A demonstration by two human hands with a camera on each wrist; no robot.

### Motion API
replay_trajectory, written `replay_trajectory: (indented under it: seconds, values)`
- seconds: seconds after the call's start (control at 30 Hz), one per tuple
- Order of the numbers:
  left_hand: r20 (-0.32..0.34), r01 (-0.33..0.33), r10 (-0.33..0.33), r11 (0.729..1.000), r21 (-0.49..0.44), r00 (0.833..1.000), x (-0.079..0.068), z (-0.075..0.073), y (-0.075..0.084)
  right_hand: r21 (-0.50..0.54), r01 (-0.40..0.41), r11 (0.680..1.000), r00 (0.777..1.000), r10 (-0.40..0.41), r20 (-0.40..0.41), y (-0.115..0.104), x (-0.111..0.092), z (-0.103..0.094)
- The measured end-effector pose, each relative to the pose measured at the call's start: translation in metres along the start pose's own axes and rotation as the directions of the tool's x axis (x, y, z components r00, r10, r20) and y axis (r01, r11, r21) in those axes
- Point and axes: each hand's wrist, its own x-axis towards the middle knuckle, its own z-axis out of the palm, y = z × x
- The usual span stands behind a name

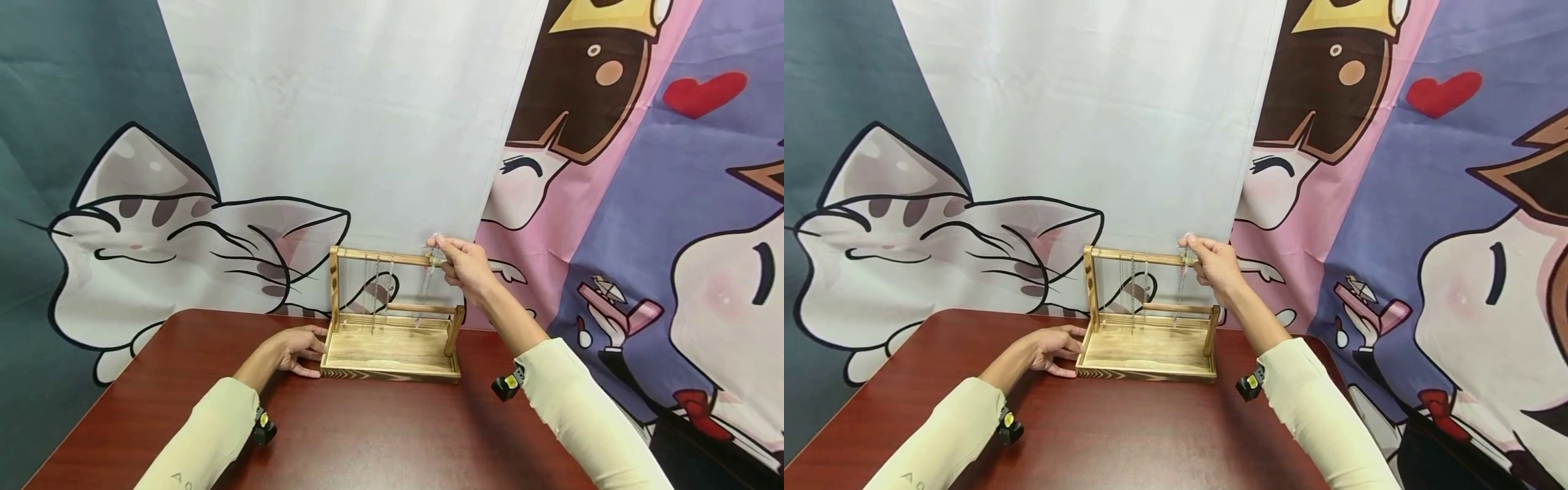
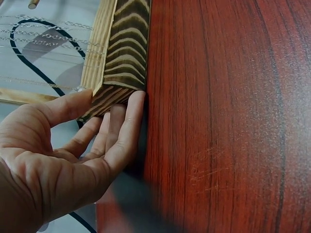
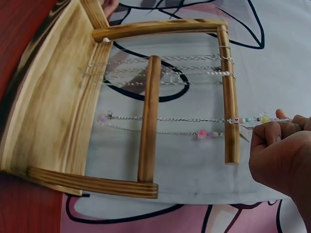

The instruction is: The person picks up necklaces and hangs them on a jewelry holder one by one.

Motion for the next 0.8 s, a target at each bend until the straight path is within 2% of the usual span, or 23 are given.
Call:
replay_trajectory:
  seconds: [0.53,0.8]
  values:
    - [-0.004,0.010,-0.010,1.000,-0.007,1.000,-0.002,0.000,0.001,0.044,-0.044,0.998,0.999,0.043,0.024,0.015,0.001,0.024]
    - [-0.004,0.015,-0.015,1.000,-0.010,1.000,-0.001,0.000,0.002,0.022,-0.056,0.998,0.998,0.055,0.039,0.021,0.000,0.031]
